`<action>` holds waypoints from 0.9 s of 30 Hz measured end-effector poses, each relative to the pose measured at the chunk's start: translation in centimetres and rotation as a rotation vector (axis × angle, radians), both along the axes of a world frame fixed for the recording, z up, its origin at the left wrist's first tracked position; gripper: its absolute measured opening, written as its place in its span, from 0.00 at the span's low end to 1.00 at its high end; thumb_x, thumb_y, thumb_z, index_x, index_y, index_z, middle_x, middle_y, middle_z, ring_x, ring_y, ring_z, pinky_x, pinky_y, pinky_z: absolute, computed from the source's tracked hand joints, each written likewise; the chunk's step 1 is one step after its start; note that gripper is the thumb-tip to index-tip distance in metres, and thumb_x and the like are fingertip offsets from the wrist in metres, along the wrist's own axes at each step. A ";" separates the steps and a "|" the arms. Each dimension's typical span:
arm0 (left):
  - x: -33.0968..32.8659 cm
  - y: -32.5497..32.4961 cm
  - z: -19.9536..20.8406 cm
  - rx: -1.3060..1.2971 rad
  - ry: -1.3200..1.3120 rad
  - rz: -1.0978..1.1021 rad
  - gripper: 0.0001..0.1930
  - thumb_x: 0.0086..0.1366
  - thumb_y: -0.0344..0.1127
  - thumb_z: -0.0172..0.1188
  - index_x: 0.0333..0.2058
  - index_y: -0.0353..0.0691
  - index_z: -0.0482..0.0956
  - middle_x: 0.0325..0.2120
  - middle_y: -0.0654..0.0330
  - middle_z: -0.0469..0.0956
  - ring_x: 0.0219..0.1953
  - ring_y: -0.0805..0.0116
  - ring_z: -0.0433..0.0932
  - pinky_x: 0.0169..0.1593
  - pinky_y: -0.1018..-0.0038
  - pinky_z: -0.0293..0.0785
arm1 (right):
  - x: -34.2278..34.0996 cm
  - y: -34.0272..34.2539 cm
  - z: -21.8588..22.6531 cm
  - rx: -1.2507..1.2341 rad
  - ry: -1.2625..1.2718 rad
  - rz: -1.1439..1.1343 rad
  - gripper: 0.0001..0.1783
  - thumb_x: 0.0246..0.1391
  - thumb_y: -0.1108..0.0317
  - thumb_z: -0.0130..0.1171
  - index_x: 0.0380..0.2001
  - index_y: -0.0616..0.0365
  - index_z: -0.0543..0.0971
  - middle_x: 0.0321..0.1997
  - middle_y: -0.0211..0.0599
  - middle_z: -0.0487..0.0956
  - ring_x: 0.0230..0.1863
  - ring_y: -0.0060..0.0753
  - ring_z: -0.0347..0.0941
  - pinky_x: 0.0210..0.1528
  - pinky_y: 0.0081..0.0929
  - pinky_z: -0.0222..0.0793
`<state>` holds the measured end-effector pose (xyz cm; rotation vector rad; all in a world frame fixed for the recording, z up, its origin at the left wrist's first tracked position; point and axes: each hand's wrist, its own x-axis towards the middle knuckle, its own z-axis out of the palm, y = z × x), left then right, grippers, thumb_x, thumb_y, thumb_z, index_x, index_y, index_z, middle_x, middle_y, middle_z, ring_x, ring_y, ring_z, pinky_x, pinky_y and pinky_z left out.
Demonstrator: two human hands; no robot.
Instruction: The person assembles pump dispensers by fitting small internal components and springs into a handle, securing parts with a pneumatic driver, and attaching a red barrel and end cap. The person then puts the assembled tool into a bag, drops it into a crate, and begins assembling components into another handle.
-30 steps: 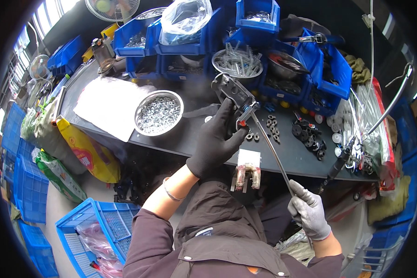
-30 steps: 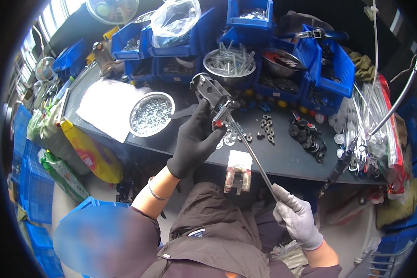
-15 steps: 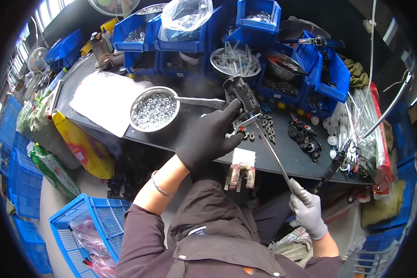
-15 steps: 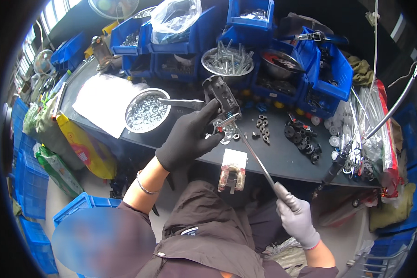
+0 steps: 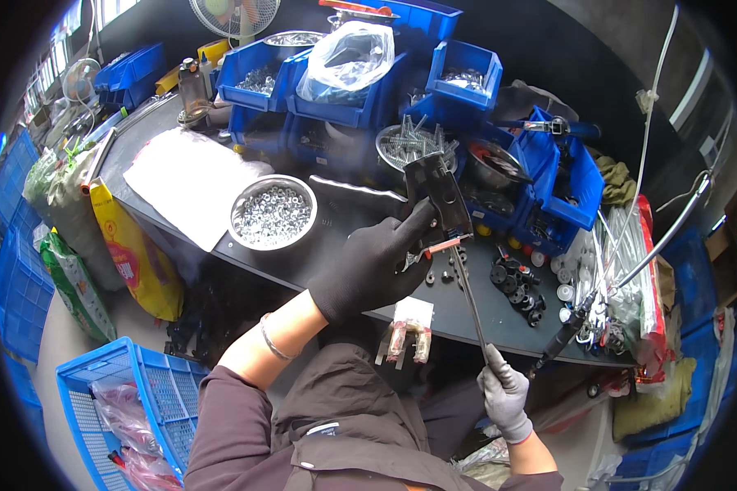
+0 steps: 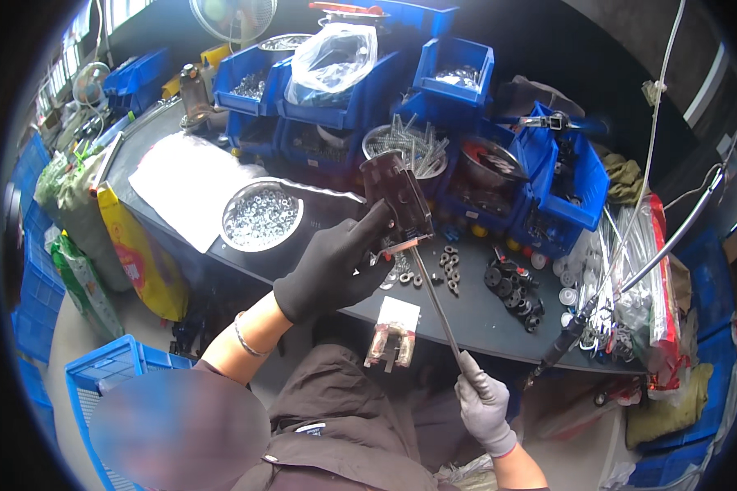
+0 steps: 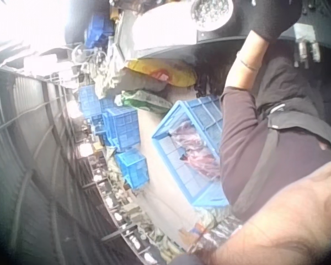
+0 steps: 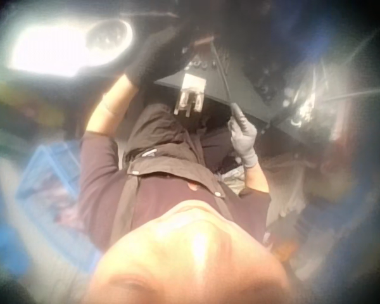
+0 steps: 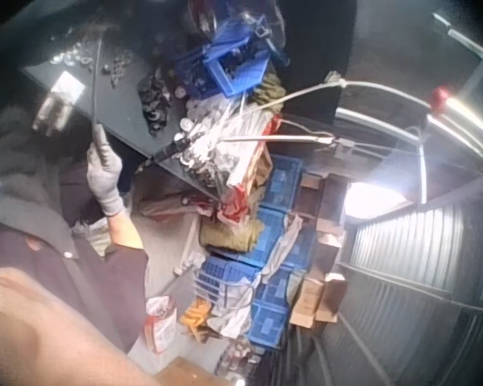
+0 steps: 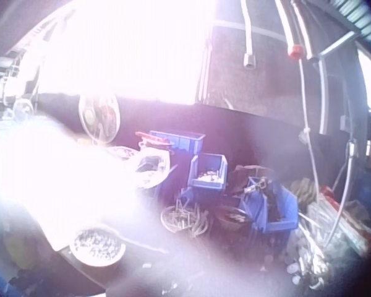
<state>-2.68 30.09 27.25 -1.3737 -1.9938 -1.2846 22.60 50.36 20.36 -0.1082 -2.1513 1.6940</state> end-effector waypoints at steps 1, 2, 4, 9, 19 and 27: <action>0.1 -0.1 0.4 -0.050 0.016 0.022 0.38 0.54 0.28 0.65 0.64 0.37 0.60 0.25 0.57 0.77 0.24 0.62 0.76 0.28 0.67 0.73 | 0.0 0.2 0.7 0.065 -0.004 -0.032 0.24 0.59 0.85 0.51 0.59 0.62 0.74 0.29 0.18 0.70 0.26 0.09 0.59 0.28 0.11 0.60; 0.1 -0.3 0.9 -0.099 0.032 0.043 0.40 0.54 0.29 0.66 0.65 0.37 0.58 0.26 0.57 0.77 0.24 0.61 0.77 0.29 0.67 0.74 | 0.1 0.5 1.2 0.071 0.003 -0.031 0.24 0.59 0.85 0.51 0.59 0.62 0.74 0.29 0.18 0.70 0.26 0.09 0.59 0.28 0.11 0.60; 0.1 -0.5 1.9 -0.094 0.027 0.011 0.43 0.53 0.31 0.68 0.66 0.38 0.57 0.26 0.57 0.77 0.25 0.61 0.77 0.30 0.67 0.74 | 0.4 1.1 2.5 0.191 -0.034 -0.051 0.25 0.59 0.86 0.51 0.59 0.63 0.73 0.29 0.18 0.70 0.27 0.09 0.60 0.29 0.11 0.60; 0.4 0.0 4.0 -0.060 0.024 -0.033 0.48 0.51 0.40 0.72 0.68 0.41 0.54 0.30 0.56 0.80 0.30 0.57 0.79 0.32 0.64 0.75 | 1.7 -1.5 3.7 -0.329 -0.059 0.064 0.26 0.60 0.83 0.51 0.61 0.52 0.73 0.25 0.20 0.70 0.24 0.13 0.61 0.26 0.17 0.60; 0.0 -0.4 5.4 -0.081 0.081 -0.127 0.48 0.51 0.42 0.72 0.67 0.45 0.54 0.24 0.51 0.76 0.27 0.52 0.77 0.30 0.59 0.74 | 2.6 0.6 5.6 -0.812 -0.259 0.305 0.26 0.63 0.78 0.48 0.60 0.40 0.74 0.18 0.20 0.62 0.18 0.17 0.51 0.17 0.15 0.48; 0.3 0.1 4.6 -0.024 0.140 -0.043 0.47 0.52 0.40 0.71 0.67 0.42 0.54 0.23 0.50 0.76 0.26 0.52 0.77 0.28 0.60 0.73 | 1.7 -0.9 3.7 -0.703 -0.189 0.264 0.23 0.64 0.72 0.52 0.60 0.40 0.74 0.16 0.25 0.63 0.15 0.16 0.51 0.18 0.17 0.49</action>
